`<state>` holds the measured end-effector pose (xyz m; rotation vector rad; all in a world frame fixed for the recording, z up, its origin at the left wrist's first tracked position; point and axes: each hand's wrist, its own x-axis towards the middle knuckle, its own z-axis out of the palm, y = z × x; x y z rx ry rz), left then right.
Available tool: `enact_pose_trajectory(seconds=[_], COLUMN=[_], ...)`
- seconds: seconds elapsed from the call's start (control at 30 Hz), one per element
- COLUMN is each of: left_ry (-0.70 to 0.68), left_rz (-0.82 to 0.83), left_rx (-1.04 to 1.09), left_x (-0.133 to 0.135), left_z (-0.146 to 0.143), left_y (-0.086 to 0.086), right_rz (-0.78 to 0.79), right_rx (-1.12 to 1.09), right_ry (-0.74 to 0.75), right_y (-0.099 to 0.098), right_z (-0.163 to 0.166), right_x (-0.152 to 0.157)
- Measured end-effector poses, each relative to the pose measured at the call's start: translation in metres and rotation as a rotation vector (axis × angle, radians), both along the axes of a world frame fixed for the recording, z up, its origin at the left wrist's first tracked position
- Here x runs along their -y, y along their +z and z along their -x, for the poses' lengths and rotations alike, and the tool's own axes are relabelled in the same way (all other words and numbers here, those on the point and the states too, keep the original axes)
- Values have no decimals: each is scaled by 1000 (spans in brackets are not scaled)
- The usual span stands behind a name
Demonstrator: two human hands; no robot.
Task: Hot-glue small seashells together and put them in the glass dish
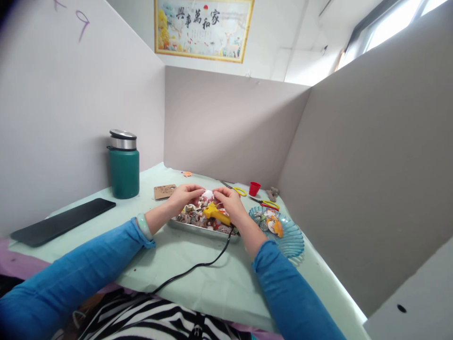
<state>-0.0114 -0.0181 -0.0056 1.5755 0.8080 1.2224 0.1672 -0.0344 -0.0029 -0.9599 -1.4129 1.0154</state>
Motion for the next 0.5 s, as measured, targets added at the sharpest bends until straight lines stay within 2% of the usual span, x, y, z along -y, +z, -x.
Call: enact_pose_trajectory(seconds=[0.23,0.5], left_ry=[-87,-118], left_rz=[85,133], left_rx=[47,10], left_x=[-2,-1], left_z=[1,2], left_y=[-2,-1], right_rz=[10,-27], right_rx=[-27,51], right_ry=[37,-6], right_y=[-2,0], right_z=[-4,-2], right_x=[-4,0])
